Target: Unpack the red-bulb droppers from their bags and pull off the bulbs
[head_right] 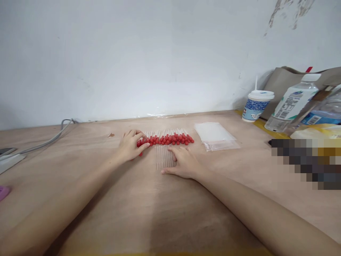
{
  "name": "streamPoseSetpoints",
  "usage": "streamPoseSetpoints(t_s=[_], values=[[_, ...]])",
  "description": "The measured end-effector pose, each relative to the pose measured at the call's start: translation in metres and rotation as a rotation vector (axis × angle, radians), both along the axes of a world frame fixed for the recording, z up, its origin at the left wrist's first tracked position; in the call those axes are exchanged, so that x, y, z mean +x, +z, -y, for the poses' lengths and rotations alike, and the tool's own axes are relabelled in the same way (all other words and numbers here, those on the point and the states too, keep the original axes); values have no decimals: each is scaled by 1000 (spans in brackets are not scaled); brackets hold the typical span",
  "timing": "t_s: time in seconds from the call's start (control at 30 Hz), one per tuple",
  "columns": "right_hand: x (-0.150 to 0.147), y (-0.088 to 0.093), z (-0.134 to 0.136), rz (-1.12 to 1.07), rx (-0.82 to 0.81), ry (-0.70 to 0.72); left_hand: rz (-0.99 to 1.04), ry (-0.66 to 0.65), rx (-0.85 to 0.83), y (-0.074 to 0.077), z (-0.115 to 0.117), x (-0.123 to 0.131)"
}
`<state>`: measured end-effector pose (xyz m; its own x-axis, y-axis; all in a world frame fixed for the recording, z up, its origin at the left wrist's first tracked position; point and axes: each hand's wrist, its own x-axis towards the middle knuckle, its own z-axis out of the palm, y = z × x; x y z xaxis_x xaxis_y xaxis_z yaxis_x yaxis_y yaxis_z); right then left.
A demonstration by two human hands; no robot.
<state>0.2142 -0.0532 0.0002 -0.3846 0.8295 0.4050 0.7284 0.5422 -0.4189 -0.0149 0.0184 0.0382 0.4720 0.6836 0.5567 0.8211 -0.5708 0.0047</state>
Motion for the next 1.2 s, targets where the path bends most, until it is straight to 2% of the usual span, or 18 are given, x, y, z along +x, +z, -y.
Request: streamPoseSetpoints(t_s=[0.1,0.27,0.63,0.93,1.2], values=[[-5,-3,-2,5,0,-55,-2,12,-69,3,-13,12],[-14,-4,0,44,-24,-183,2,77,-166,7,-18,29],[-34,-1,5,158,-16,-386,-14,154,-217,6,-26,37],[-36,-3,7,74,17,-416,-49,208,-179,0,-27,42],[-33,1,9,-41,84,-372,-73,282,-21,-5,-25,47]])
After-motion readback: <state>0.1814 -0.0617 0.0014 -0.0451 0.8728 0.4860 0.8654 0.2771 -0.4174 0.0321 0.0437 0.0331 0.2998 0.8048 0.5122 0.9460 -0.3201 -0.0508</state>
